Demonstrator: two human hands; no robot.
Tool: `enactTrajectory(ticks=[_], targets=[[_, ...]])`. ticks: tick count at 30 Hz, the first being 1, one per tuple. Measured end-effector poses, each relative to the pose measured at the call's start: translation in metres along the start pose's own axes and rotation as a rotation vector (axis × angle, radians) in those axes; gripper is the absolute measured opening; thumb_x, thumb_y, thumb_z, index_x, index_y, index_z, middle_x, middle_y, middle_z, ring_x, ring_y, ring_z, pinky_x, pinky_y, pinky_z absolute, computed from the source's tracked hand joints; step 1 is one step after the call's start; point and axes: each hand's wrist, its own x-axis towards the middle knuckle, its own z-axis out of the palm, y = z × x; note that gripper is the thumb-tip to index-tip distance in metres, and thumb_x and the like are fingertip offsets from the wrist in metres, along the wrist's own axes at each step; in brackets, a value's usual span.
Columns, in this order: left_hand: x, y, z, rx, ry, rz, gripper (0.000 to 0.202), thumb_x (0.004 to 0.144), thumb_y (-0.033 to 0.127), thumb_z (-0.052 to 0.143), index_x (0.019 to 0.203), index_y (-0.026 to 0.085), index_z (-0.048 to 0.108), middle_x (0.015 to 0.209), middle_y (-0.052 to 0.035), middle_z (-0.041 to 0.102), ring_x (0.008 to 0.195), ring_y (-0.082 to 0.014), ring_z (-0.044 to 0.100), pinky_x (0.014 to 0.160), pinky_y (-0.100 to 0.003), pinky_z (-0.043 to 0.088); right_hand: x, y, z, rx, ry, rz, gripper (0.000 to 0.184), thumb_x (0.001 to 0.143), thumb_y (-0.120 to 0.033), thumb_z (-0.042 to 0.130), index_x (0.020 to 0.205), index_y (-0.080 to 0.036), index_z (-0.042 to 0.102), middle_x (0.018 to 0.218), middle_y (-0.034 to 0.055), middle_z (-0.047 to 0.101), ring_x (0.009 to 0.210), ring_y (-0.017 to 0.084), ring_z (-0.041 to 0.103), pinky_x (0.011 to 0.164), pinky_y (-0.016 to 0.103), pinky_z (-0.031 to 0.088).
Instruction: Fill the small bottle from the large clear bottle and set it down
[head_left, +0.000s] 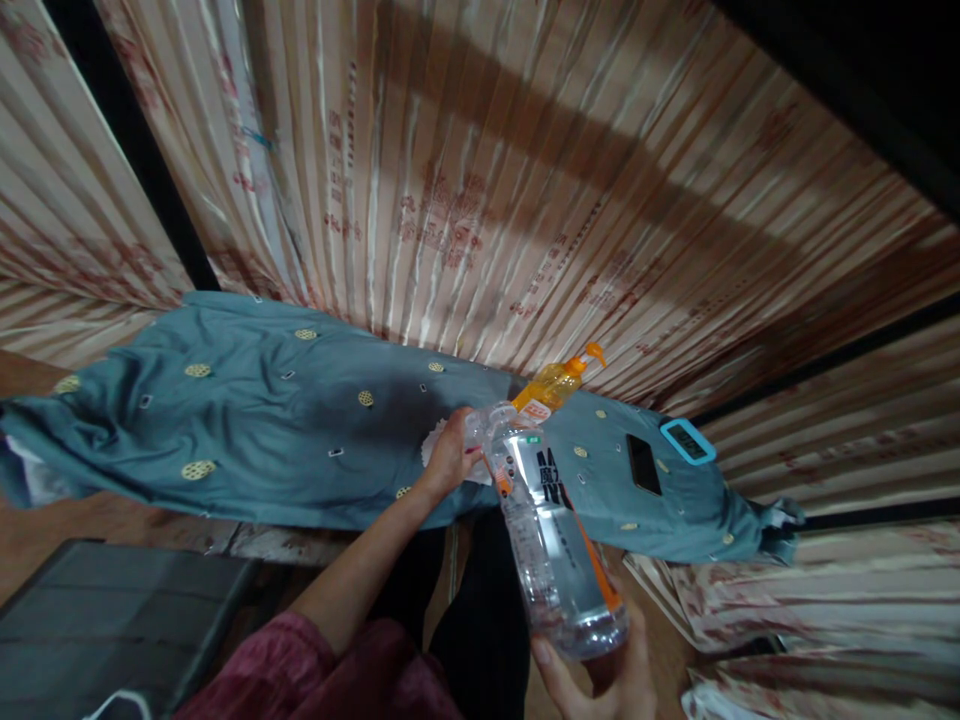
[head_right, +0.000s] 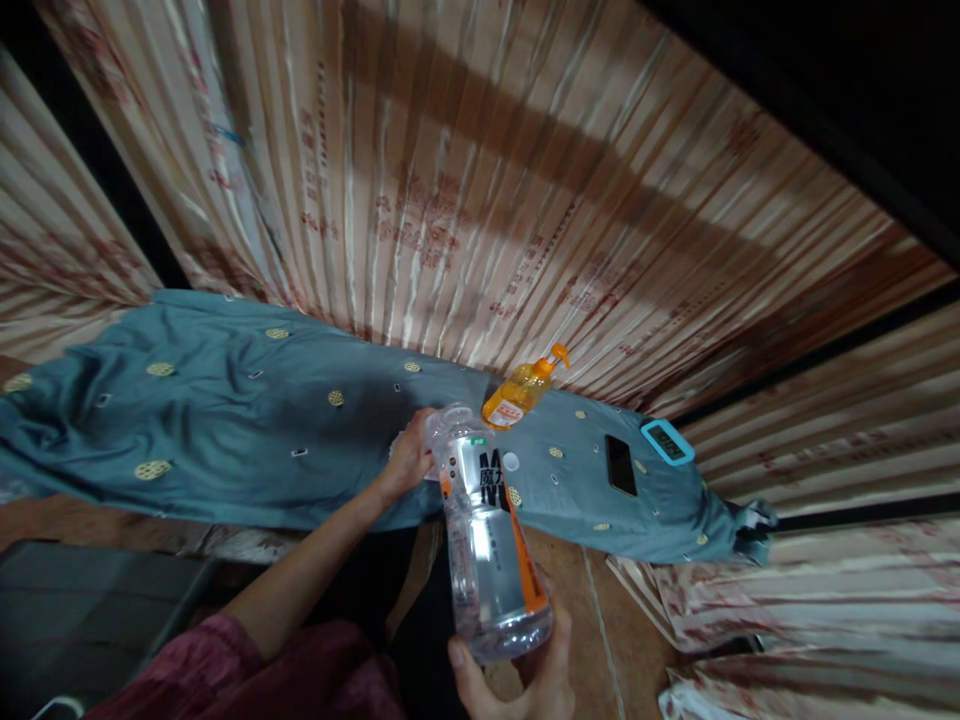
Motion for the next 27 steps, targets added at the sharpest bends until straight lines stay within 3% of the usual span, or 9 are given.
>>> enactTrajectory(ticks=[12,16,21,27], targets=[[0.0005,0.0065,-0.0008,-0.001,-0.013,-0.03,0.059,0.071,0.01,0.087,0.125,0.026,0.066,0.121,-0.0085,0.078,0.12,-0.0352,0.076,0.112,-0.052,0.061,-0.0008,-0.0031,0.0002,-0.033,0.005,0.004,0.117,0.067,-0.087,0.094,0.152,-0.013,0.059,0.112,0.019,0.088,0.09,0.038,0.088,0.08,0.043,0.073],[0.0009,0.0096,-0.0011,0.016,-0.012,-0.057,0.059,0.072,0.007,0.087,0.124,0.025,0.067,0.123,-0.01,0.079,0.124,-0.0376,0.076,0.113,-0.052,0.06,0.0003,-0.0001,-0.0004,-0.049,0.009,-0.006,0.113,0.067,-0.083,0.094,0.151,-0.015,0.061,0.119,0.0208,0.087,0.098,0.04,0.088,0.084,0.045,0.072],[0.0014,0.0096,-0.0009,0.015,-0.005,-0.042,0.061,0.071,0.006,0.089,0.125,0.027,0.069,0.127,-0.0103,0.079,0.124,-0.0382,0.075,0.113,-0.052,0.06,0.0003,0.0009,0.0,-0.017,0.011,0.01,0.112,0.065,-0.081,0.096,0.149,-0.017,0.06,0.111,0.0166,0.087,0.089,0.037,0.087,0.081,0.043,0.071],[0.0005,0.0069,-0.0014,0.013,-0.014,-0.029,0.061,0.071,0.007,0.086,0.126,0.027,0.068,0.125,-0.0107,0.079,0.123,-0.0371,0.076,0.114,-0.053,0.061,-0.0002,-0.0041,-0.0015,-0.044,0.011,0.006,0.109,0.067,-0.081,0.095,0.149,-0.018,0.06,0.111,0.0169,0.088,0.094,0.039,0.088,0.081,0.043,0.07]])
